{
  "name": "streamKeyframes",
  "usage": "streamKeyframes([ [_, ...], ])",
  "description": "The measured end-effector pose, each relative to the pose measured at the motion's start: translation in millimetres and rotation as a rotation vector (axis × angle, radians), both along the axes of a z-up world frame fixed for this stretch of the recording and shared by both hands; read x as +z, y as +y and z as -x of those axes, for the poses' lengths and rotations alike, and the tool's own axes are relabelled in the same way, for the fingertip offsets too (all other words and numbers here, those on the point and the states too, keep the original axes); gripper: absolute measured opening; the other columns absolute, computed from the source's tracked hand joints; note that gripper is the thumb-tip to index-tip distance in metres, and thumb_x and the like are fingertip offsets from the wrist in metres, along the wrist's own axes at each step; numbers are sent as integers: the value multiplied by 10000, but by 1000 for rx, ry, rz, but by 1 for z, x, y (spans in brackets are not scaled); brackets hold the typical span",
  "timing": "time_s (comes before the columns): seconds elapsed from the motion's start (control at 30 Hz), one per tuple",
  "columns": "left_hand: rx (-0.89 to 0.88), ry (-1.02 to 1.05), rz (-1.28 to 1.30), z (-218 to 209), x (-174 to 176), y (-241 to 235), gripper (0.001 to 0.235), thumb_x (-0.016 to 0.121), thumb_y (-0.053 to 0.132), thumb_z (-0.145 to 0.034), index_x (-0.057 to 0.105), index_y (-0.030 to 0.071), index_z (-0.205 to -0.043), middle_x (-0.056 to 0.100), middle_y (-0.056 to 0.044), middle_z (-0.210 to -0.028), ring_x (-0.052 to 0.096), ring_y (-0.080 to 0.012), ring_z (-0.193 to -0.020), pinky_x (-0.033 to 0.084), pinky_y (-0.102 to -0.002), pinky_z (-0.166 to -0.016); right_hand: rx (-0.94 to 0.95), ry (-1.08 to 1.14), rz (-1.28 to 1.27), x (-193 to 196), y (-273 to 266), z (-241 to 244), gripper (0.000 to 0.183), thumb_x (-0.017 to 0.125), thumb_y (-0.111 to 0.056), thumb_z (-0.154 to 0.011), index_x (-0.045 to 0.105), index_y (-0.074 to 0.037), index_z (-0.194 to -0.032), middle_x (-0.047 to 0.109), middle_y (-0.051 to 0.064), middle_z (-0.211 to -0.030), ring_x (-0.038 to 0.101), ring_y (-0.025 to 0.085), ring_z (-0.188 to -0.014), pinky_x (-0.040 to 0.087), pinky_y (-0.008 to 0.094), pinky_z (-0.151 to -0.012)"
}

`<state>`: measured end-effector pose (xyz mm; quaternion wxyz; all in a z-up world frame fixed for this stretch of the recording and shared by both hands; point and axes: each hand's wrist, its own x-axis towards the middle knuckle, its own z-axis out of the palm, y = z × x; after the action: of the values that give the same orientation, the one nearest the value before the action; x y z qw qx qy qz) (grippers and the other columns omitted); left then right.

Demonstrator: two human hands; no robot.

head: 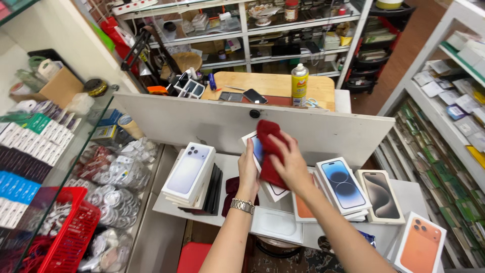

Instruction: The person wipes the surfaces of multiple smartphone boxes with a red cloth. They handle each box one at a time, turning them over to wipe different sides, then place them back on the counter.

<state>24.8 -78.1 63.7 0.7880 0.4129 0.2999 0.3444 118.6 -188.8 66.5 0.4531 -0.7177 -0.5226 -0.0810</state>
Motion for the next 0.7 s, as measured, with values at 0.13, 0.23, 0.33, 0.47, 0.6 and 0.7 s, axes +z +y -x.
streamKeyframes([
  [0.13,23,40,-151,26,-4,34,684,546,566,-976,659,-45,-1262,705,-123,-1244,642,-160,-1143,485,-269,-962,128,1310,-221,-17,-3,-19,561,576,-395,-992,490,-218,-1517,577,128,-1453,600,266,-1227,513,386,-986],
  [0.23,85,293,-306,43,-7,70,687,644,563,-913,611,-42,-1238,700,-172,-1203,655,-197,-1109,506,-310,-948,343,1560,-88,-25,11,6,642,583,-397,-926,415,-264,-1530,578,78,-1411,588,183,-1208,533,401,-896],
  [0.33,99,644,-511,71,-4,124,708,705,563,-840,607,-33,-1210,746,-228,-1073,730,-264,-1008,561,-366,-895,332,1229,56,-20,44,44,670,669,-319,-900,425,-178,-1507,625,100,-1380,625,160,-1204,533,363,-940],
  [0.47,84,861,-757,120,4,212,682,738,565,-807,675,15,-1206,742,-210,-1087,729,-309,-1042,545,-394,-920,206,1209,67,-3,75,77,665,706,-283,-873,465,-117,-1471,643,121,-1335,674,205,-1101,578,370,-880],
  [0.6,6,1001,-817,129,-7,255,703,698,592,-843,671,42,-1279,727,-201,-1165,696,-338,-1122,516,-410,-986,192,1267,111,4,89,91,658,712,-301,-877,486,-121,-1469,667,139,-1312,684,194,-1098,574,346,-890],
  [0.7,-37,1133,-784,124,-21,263,711,677,612,-851,655,100,-1343,650,-191,-1297,596,-350,-1254,462,-433,-1056,146,1349,124,-3,95,93,664,702,-315,-872,475,-140,-1471,662,133,-1295,684,200,-1089,579,353,-881],
])
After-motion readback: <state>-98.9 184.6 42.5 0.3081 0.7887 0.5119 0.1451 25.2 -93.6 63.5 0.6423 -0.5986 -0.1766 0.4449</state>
